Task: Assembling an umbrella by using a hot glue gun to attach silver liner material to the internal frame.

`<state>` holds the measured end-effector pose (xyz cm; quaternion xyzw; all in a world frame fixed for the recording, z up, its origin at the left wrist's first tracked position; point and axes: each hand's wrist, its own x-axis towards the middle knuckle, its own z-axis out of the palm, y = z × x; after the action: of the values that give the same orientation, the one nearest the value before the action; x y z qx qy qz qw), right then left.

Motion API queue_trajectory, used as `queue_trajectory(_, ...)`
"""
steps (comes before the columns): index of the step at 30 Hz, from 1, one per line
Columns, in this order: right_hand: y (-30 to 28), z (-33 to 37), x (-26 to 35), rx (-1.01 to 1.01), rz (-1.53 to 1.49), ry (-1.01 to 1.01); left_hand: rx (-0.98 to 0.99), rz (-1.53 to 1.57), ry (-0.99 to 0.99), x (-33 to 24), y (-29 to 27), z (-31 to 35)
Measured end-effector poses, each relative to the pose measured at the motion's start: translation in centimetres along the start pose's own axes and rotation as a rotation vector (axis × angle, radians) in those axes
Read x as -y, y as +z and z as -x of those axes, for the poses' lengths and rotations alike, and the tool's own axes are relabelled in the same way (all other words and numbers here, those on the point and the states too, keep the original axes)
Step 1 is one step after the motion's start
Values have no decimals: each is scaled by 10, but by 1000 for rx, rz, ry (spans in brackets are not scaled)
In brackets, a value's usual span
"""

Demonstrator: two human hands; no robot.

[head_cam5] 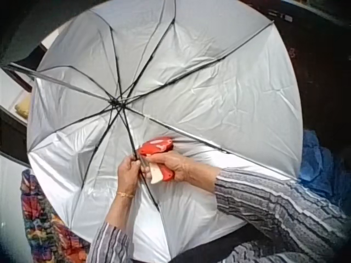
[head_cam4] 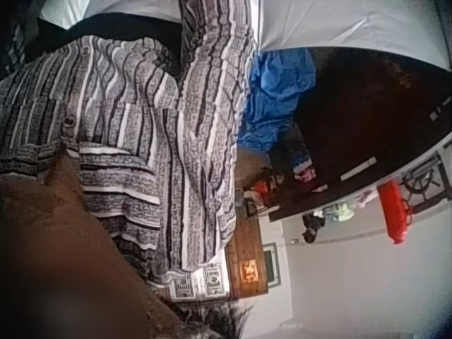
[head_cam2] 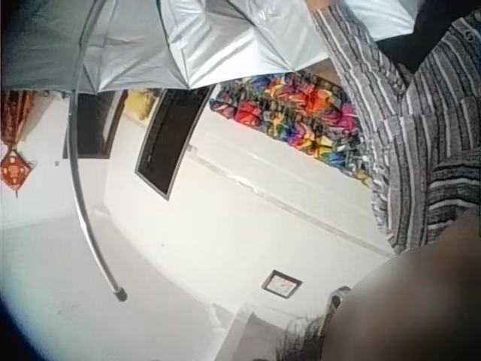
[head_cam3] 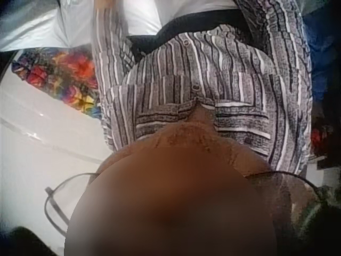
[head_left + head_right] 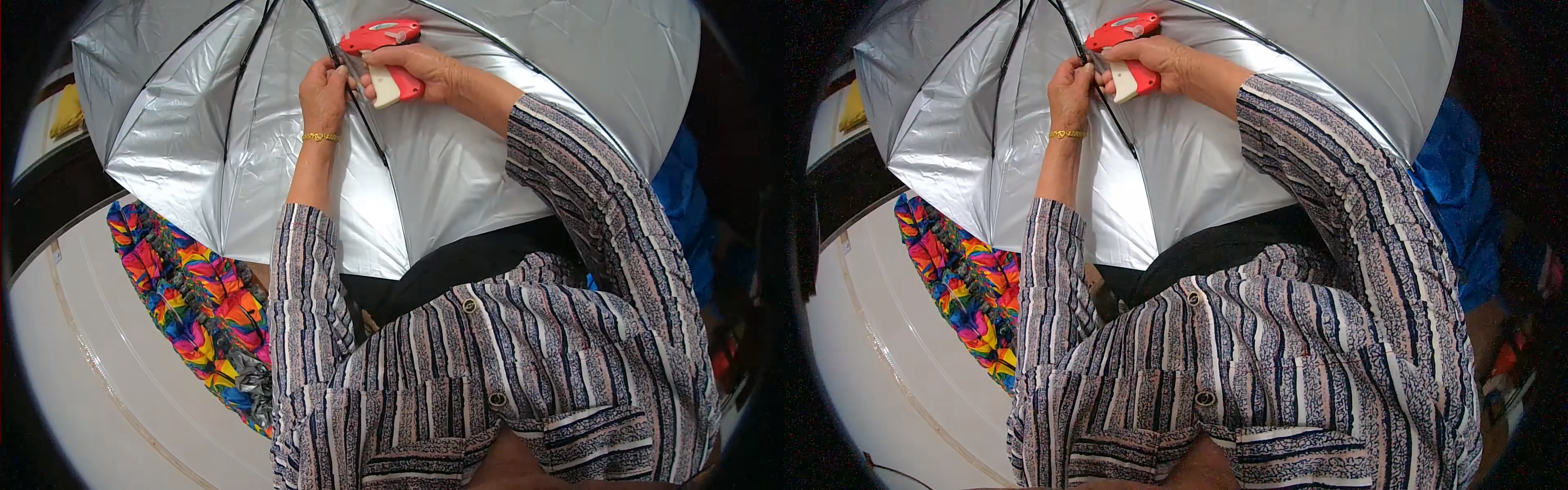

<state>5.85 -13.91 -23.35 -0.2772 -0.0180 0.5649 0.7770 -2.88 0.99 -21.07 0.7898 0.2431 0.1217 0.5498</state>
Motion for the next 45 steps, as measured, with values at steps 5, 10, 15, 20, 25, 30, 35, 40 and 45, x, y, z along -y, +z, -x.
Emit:
queue_trajectory(5,1,-1,0,-14,14,-2,5,26,8,0,0,1)
queue_trajectory(10,8,-4,-3,-20,46,-38,3,59,28,4,3,1)
queue_trajectory(15,8,4,1,-28,33,-12,-33,12,27,1,1,4)
queue_trajectory(20,10,11,5,-13,63,12,-17,50,-18,-1,-1,5)
queue_trajectory(25,9,11,3,-11,92,16,-16,102,-13,2,0,4)
queue_trajectory(30,7,7,1,-3,69,20,-18,82,-15,2,0,4)
queue_trajectory(35,6,8,1,-1,47,28,-4,123,-52,0,-3,5)
queue_trajectory(40,9,11,-1,-29,19,16,18,174,-69,-1,-4,9)
queue_trajectory(45,8,10,-3,-58,23,12,17,163,-51,-2,-4,9)
